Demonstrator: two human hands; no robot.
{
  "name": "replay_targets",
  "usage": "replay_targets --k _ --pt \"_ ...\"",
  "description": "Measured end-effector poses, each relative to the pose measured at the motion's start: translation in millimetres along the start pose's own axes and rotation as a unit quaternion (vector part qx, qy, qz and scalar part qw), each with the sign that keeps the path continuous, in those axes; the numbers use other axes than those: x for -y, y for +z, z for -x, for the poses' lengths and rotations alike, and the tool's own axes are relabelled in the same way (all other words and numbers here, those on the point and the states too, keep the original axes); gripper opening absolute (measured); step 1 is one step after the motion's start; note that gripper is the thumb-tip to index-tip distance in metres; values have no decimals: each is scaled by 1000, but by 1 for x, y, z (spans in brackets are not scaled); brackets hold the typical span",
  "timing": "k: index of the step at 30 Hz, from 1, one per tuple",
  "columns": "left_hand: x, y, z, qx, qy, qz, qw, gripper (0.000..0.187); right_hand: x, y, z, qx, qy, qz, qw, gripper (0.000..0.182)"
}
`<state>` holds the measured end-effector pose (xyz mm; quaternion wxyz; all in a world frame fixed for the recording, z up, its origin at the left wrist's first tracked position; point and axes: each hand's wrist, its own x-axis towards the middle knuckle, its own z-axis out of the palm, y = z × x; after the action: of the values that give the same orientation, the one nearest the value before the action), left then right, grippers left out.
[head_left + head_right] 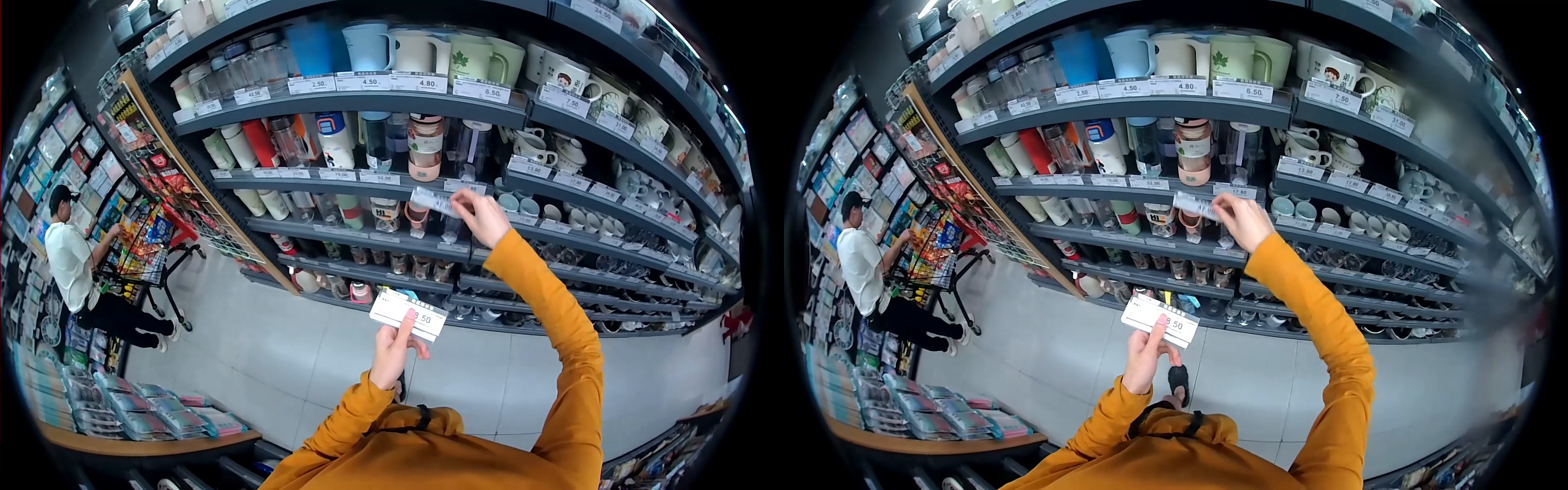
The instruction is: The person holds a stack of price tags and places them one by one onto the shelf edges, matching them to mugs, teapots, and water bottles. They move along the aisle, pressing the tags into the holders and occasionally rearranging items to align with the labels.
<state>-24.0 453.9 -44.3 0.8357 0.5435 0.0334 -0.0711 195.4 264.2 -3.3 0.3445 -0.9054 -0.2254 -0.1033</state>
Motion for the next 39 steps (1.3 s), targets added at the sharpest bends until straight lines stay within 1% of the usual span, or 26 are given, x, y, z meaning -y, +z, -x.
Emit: replay_targets --k 2,4,6,9,10,12,13,16,18,19,20,22,23,25,29,32,33,34,36,37,39 --pt "-3 -7 -10 -8 -1 -7 1000 46 -15 8 -28 -51 -41 -4 998 16" --pt "-6 -17 -23 -8 9 -3 1000 44 -23 15 -55 -62 -54 34 996 15" --pt "-10 -27 -39 -17 19 0 1000 43 -32 26 -78 -52 -29 39 997 15" --pt "-21 -43 -67 -32 28 -1 999 40 -51 46 -103 -42 -25 42 998 13" --pt "-24 -50 -76 -31 24 -3 999 39 -58 51 -107 -17 -3 48 999 13" --pt "-32 -62 -95 -24 19 -7 1000 38 -66 55 -113 12 -16 -27 999 16" --pt "-35 -66 -104 -17 17 -8 1000 38 -71 56 -115 18 1 -65 998 19" --pt "-39 -74 -128 -2 3 -9 1000 36 -65 50 -113 11 17 -131 991 20" --pt "-41 -76 -140 5 0 -2 1000 36 -62 47 -110 12 12 -143 990 20" --pt "-41 -77 -144 7 0 5 1000 35 -65 48 -110 15 8 -131 991 20" --pt "-41 -79 -148 8 0 11 1000 35 -64 47 -109 29 -2 -86 996 21" --pt "-41 -85 -156 28 -7 9 1000 35 -58 47 -109 26 -21 -14 999 20" --pt "-41 -88 -159 39 -12 8 999 35 -59 48 -111 34 -43 21 998 19" --pt "-43 -89 -167 26 -11 12 1000 35 -63 50 -109 50 -81 91 991 19" --pt "-50 -86 -182 40 0 22 999 33 -46 48 -105 14 -90 142 986 18" --pt "-61 -78 -186 31 10 25 999 30 -9 40 -91 -88 -157 94 979 17" --pt "-65 -75 -188 23 11 18 1000 29 3 45 -82 -119 -123 2 985 14" --pt "-68 -73 -189 17 12 10 1000 28 23 47 -67 -84 -2 -107 991 12" --pt "-69 -71 -189 25 23 7 999 26 50 54 -43 -31 69 -271 959 11" --pt "-72 -68 -187 24 24 8 999 26 61 56 -35 -28 49 -252 966 12" --pt "-78 -65 -179 26 28 7 999 26 75 62 -22 -24 89 -261 961 19"
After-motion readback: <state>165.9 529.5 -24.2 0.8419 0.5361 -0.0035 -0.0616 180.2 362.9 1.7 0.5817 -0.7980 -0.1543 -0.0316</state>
